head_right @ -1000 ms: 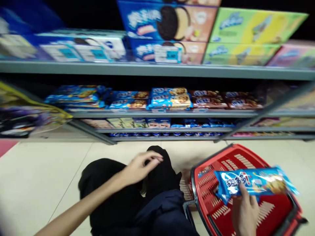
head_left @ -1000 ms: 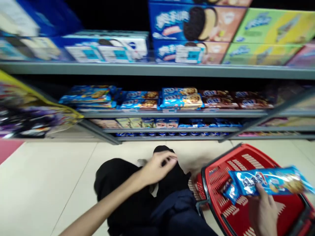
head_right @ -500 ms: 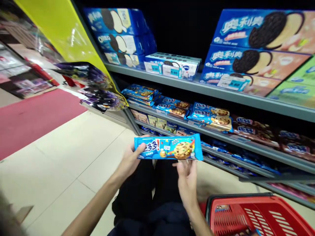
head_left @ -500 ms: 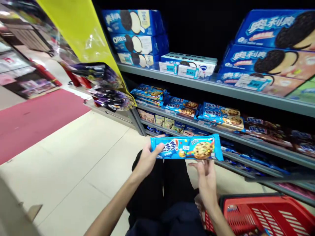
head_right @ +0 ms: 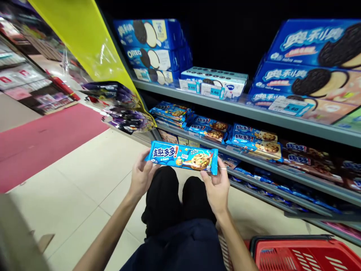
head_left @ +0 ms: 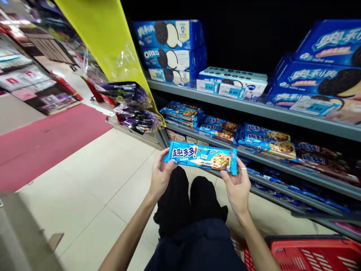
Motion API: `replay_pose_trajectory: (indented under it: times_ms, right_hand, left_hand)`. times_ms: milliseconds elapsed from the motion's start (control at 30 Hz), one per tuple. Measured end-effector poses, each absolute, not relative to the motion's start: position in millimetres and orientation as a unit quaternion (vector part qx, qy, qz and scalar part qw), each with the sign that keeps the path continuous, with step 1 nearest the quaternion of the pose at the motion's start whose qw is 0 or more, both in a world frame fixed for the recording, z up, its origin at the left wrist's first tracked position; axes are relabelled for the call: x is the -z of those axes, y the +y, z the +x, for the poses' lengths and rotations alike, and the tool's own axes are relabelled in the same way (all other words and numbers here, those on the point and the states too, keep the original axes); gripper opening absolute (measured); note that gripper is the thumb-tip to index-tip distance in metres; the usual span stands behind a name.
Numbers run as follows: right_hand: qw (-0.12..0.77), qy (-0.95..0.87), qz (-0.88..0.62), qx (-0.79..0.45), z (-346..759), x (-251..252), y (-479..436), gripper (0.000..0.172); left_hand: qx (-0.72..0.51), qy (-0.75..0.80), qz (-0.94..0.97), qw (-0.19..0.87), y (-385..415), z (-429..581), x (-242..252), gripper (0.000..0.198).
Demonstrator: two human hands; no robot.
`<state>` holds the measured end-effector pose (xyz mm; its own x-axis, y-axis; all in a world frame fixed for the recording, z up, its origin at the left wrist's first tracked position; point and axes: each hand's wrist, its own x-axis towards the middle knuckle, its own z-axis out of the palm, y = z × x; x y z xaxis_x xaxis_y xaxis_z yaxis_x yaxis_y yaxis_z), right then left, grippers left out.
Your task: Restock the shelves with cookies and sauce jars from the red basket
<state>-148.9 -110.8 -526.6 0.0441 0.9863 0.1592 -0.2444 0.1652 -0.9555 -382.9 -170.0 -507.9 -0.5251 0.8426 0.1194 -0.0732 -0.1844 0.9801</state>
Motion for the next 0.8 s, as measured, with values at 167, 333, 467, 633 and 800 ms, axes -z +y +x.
replay_pose_trajectory:
  times_ms: [167,333,467,633,800]
  right_hand:
    - [0.607,-0.469,-0.402,-0.499,-171.2,525.9,-96.8,0.072]
    - [0.619,-0.490,-0.381,-0.481,-192.8,510.2,-78.1,0.079]
    - [0.613,-0.506,-0.378,-0.475,-206.0,503.1,-65.0,0.077]
    - [0.560,-0.541,-0.401,-0.483,-214.5,508.4,-51.6,0.089]
    - [0.555,-0.582,-0.409,-0.431,-227.3,505.7,-7.3,0.069]
  left_hand:
    - [-0.655,0.566,0.377,0.329,-147.6,-415.0,513.8,0.059]
    - [-0.684,0.525,0.367,0.349,-109.9,-439.1,508.1,0.062]
    - [-0.706,0.509,0.387,0.305,-89.5,-454.3,509.6,0.058]
    - [-0.709,0.515,0.389,0.284,-70.7,-467.1,514.4,0.055]
    - [-0.674,0.521,0.458,0.253,-19.5,-481.7,504.3,0.048]
